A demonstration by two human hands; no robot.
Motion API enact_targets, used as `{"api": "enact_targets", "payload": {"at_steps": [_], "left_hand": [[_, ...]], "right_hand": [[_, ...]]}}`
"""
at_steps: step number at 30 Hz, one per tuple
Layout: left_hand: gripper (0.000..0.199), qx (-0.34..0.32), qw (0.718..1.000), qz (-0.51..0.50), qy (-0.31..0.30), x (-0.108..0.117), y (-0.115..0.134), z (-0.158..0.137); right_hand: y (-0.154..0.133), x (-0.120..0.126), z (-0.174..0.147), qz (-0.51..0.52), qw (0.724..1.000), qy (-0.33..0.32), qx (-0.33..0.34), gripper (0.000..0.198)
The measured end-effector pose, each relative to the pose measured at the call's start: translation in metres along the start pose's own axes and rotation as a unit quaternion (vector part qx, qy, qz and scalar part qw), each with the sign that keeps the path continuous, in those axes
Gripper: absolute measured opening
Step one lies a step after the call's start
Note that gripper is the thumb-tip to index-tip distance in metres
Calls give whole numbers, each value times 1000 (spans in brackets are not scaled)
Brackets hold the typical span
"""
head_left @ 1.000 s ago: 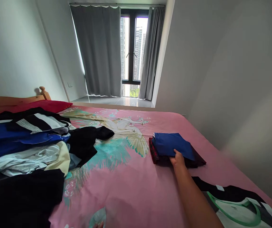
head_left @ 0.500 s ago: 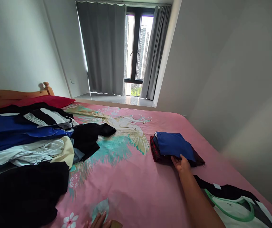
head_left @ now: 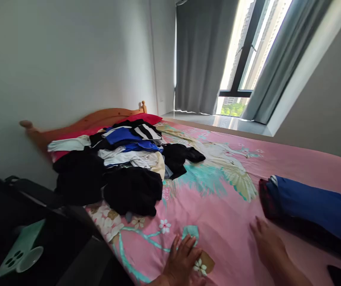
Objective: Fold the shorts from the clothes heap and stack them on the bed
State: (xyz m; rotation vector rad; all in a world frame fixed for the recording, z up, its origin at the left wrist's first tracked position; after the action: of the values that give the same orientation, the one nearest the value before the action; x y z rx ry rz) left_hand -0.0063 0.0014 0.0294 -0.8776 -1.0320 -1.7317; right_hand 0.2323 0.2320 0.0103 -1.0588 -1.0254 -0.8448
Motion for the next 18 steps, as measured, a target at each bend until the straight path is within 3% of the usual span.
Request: {"api": "enact_targets", "payload": {"at_steps": [1, 3, 7, 12, 16, 18], "left_hand": [[61, 8, 1000, -19, 1, -2, -1, -1], [58, 18, 998, -56, -9, -4, -2, -4], [49, 59, 989, -122, -56, 4, -1, -7], [43, 94, 977, -177, -72, 19, 1, -8], [36, 123, 962, -243, -3, 25, -5, -11], [31, 146, 941, -301, 50, 29, -11, -18]], "right_hand": [[-9, -21, -16, -24, 999, -32, -2, 57], [-44, -45, -54, -78, 996, -19, 46, 62], [-115, -74, -131, -126, 988, -44, 75, 64], [-169, -68, -189, -125, 986, 25, 109, 53], [-179, -49, -206, -65, 981, 107, 148, 48], [-179, -35, -208, -24, 976, 154, 154, 47]]}}
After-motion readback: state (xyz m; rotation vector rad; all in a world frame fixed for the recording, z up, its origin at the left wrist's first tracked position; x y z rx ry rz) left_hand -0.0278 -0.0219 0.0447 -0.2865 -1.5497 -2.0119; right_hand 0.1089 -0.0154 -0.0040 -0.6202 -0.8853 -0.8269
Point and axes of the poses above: each hand's wrist, its own z-axis towards the middle knuckle, its own x-axis out of the back of the hand, y = z × x, the point moved 8 cm from there along z, towards the middle knuckle, and after that the axes turned 2 degrees about -z, right-handed, at the moved point
